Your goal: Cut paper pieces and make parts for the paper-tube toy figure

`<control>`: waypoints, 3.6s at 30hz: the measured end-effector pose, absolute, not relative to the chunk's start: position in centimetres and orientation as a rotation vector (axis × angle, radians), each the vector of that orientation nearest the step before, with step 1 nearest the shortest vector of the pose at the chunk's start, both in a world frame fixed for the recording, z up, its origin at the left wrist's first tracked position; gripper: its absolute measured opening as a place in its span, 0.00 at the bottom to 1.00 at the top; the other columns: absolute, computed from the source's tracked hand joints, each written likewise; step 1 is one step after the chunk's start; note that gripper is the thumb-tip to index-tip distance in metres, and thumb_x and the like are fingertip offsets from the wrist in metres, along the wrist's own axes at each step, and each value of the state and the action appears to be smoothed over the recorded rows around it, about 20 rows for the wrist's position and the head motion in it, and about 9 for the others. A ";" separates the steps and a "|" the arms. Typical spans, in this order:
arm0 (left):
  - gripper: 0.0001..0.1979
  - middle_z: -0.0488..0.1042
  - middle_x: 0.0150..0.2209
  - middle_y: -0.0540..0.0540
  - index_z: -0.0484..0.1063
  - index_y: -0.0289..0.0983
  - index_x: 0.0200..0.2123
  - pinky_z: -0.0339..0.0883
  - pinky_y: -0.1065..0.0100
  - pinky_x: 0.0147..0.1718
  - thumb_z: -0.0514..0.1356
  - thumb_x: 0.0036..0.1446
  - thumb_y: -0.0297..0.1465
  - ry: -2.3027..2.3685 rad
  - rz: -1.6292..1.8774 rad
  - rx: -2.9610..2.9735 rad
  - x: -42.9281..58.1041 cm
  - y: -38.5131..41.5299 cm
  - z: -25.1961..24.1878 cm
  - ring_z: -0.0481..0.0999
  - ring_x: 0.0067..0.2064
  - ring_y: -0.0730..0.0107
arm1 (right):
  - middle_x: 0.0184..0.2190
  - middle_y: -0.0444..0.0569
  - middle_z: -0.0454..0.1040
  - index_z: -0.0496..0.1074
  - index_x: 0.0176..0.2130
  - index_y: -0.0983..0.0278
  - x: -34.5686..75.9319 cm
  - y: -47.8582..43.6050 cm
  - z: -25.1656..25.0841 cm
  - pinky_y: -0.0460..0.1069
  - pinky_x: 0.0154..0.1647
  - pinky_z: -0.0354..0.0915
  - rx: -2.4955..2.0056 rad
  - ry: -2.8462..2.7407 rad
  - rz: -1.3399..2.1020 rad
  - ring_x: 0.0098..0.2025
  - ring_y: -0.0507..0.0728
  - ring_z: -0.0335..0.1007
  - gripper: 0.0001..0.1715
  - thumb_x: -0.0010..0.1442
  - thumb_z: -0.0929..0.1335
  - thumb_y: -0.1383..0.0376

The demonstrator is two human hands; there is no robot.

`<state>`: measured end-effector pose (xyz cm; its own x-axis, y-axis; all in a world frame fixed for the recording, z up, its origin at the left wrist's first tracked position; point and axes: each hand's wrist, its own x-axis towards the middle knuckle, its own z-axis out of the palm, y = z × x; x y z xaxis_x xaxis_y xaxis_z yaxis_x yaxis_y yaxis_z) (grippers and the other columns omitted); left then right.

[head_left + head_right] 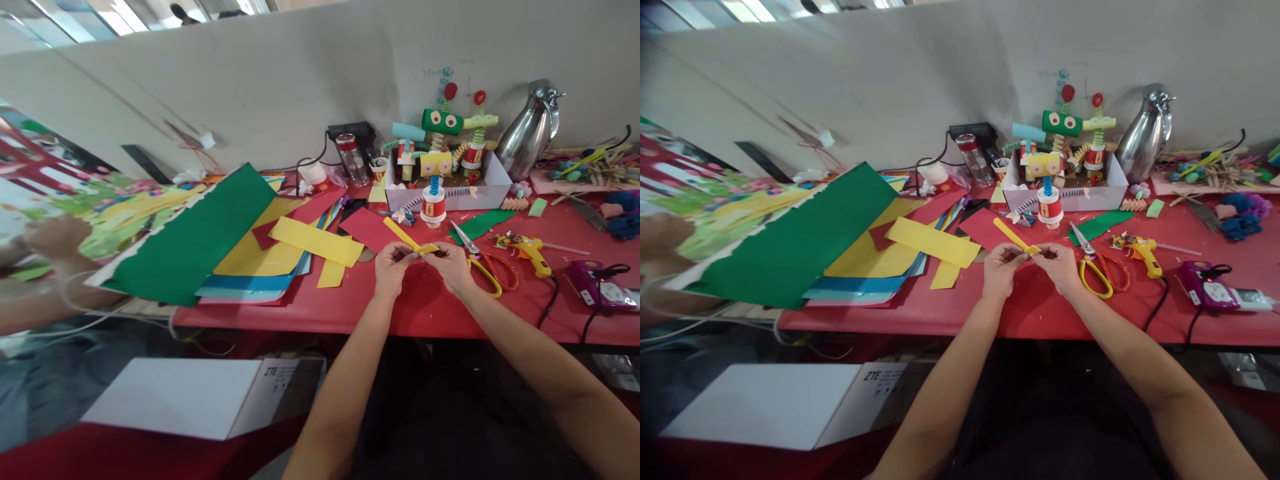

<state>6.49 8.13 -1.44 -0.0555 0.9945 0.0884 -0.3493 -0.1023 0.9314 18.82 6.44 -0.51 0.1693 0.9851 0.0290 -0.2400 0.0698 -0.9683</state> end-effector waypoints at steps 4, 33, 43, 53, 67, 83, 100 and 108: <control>0.23 0.69 0.22 0.57 0.64 0.39 0.28 0.67 0.71 0.30 0.73 0.29 0.30 0.914 1.454 0.905 6.5 8.3 -1.4 0.72 0.26 0.76 | 0.22 0.43 0.76 0.77 0.24 0.62 18.9 6.3 -0.5 0.50 0.34 0.68 -1.072 -0.971 1.188 0.27 0.54 0.70 0.07 0.38 0.74 0.63; 0.15 0.68 0.17 0.54 0.70 0.36 0.17 0.58 0.72 0.24 0.72 0.34 0.37 0.980 1.350 0.897 6.6 8.0 -1.0 0.64 0.21 0.78 | 0.18 0.43 0.73 0.73 0.20 0.63 18.6 6.2 -0.5 0.48 0.27 0.63 -1.135 -1.041 1.277 0.22 0.52 0.66 0.17 0.39 0.77 0.54; 0.14 0.70 0.18 0.52 0.73 0.35 0.20 0.58 0.70 0.24 0.73 0.31 0.35 0.977 1.302 0.833 6.3 8.2 -1.4 0.65 0.22 0.77 | 0.19 0.42 0.74 0.74 0.22 0.63 18.6 6.1 -0.6 0.48 0.28 0.66 -1.119 -1.061 1.340 0.24 0.52 0.69 0.16 0.39 0.77 0.55; 0.16 0.70 0.18 0.51 0.72 0.35 0.18 0.58 0.71 0.21 0.74 0.29 0.36 0.960 1.187 0.803 6.1 8.3 -0.9 0.65 0.20 0.77 | 0.20 0.43 0.75 0.75 0.20 0.64 18.8 6.1 -0.3 0.49 0.31 0.72 -1.063 -0.867 1.484 0.24 0.52 0.72 0.22 0.30 0.80 0.53; 0.10 0.72 0.18 0.52 0.77 0.37 0.19 0.61 0.70 0.27 0.72 0.34 0.36 1.015 1.233 0.994 5.8 8.2 -1.1 0.67 0.23 0.76 | 0.21 0.46 0.78 0.77 0.22 0.64 19.0 6.2 -0.1 0.47 0.27 0.69 -1.129 -0.785 1.417 0.23 0.51 0.71 0.16 0.32 0.79 0.59; 0.11 0.78 0.22 0.49 0.80 0.37 0.21 0.65 0.69 0.30 0.73 0.28 0.32 0.979 1.194 0.844 5.9 8.3 -0.9 0.72 0.25 0.74 | 0.20 0.44 0.78 0.74 0.20 0.63 18.8 6.1 0.1 0.49 0.29 0.71 -1.100 -0.708 1.430 0.24 0.54 0.74 0.18 0.29 0.80 0.59; 0.17 0.80 0.25 0.46 0.81 0.37 0.26 0.68 0.66 0.33 0.75 0.26 0.32 0.917 1.180 0.837 5.8 8.5 -1.5 0.75 0.26 0.71 | 0.21 0.41 0.76 0.72 0.26 0.62 18.8 6.5 -0.5 0.48 0.26 0.69 -1.071 -0.685 1.424 0.23 0.52 0.72 0.18 0.33 0.78 0.60; 0.14 0.79 0.24 0.48 0.80 0.38 0.24 0.68 0.68 0.31 0.75 0.26 0.31 0.900 1.189 0.848 5.7 8.6 -1.8 0.74 0.26 0.72 | 0.20 0.39 0.74 0.70 0.26 0.61 18.9 6.5 -0.5 0.46 0.25 0.68 -1.049 -0.686 1.451 0.22 0.50 0.70 0.18 0.34 0.78 0.62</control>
